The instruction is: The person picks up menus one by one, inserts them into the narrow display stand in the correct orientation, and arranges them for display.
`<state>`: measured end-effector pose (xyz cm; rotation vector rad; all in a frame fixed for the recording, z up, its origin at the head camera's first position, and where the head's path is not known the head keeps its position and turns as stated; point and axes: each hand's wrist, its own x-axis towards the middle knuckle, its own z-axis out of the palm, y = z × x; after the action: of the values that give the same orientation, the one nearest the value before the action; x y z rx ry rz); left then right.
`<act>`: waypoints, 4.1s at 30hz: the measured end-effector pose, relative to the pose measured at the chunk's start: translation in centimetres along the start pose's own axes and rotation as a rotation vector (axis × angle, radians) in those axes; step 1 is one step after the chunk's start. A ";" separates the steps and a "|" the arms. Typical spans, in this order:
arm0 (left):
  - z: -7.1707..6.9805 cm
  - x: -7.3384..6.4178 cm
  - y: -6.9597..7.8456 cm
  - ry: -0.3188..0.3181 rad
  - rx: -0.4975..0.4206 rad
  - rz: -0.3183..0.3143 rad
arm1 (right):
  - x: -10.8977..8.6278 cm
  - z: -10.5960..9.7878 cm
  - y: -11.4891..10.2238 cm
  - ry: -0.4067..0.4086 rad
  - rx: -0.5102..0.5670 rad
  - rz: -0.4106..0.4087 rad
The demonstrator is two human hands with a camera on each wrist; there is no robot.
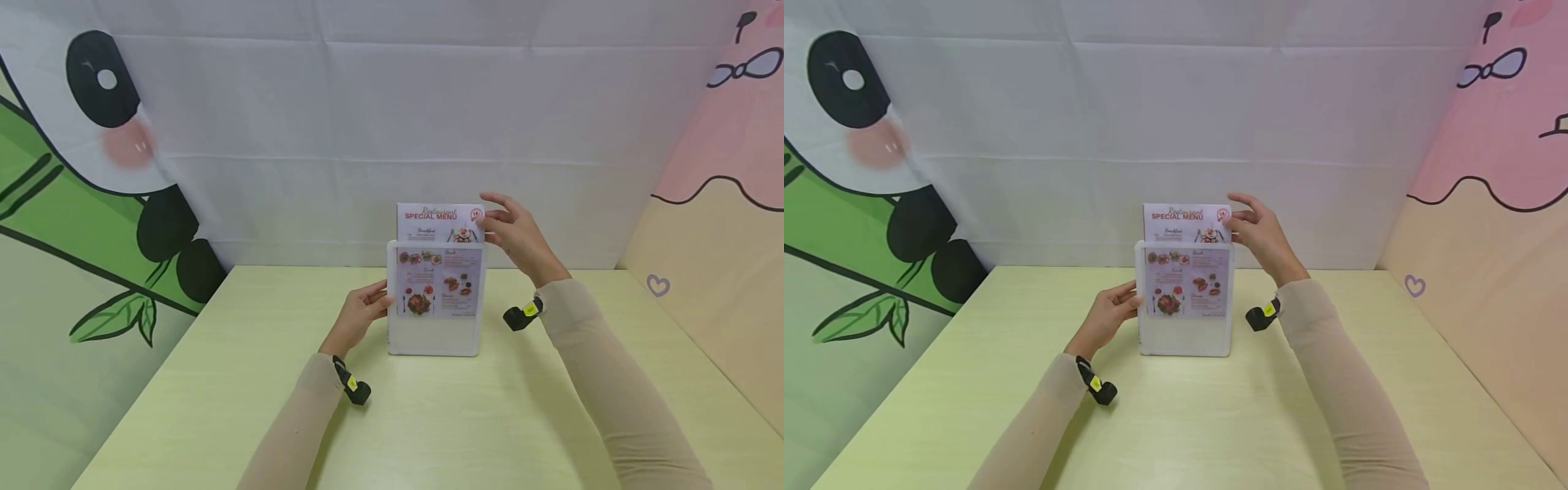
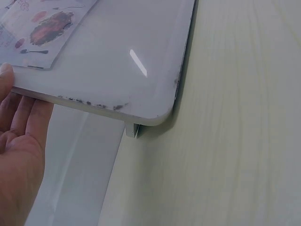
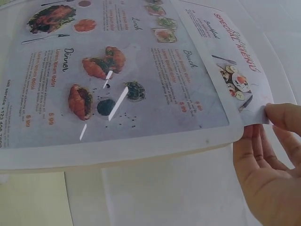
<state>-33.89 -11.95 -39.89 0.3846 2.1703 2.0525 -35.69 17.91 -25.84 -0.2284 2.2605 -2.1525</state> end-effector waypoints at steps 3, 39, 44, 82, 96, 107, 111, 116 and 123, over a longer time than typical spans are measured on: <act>0.0 0.0 0.0 -0.003 -0.003 0.000 | 0.1 0.1 0.0 0.004 0.003 -0.018; 0.1 0.1 -0.1 0.002 0.015 -0.003 | -0.4 0.2 1.3 0.034 -0.047 -0.035; -0.1 0.2 0.2 -0.012 0.014 -0.029 | -0.4 0.3 1.3 0.037 -0.045 -0.033; 0.0 0.0 -0.1 0.003 0.006 0.003 | -1.4 0.9 2.8 0.049 -0.058 0.043; 0.1 0.3 -0.2 0.003 0.009 -0.003 | -1.4 1.1 3.6 0.018 0.022 0.032; 0.0 0.3 -0.3 -0.013 -0.012 -0.006 | -1.5 1.4 4.2 0.029 0.081 0.047; -0.1 0.3 -0.4 -0.014 -0.019 -0.009 | -1.6 1.5 4.3 0.020 0.095 0.051; -0.1 0.3 -0.5 -0.013 -0.025 -0.007 | -1.8 1.4 4.3 0.009 0.088 0.051; 0.0 0.3 -0.5 -0.004 -0.024 0.006 | -1.9 1.3 4.5 0.011 0.083 0.042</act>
<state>-34.27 -11.93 -40.40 0.3918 2.1424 2.0775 -34.13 17.03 -30.60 -0.1665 2.1555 -2.2251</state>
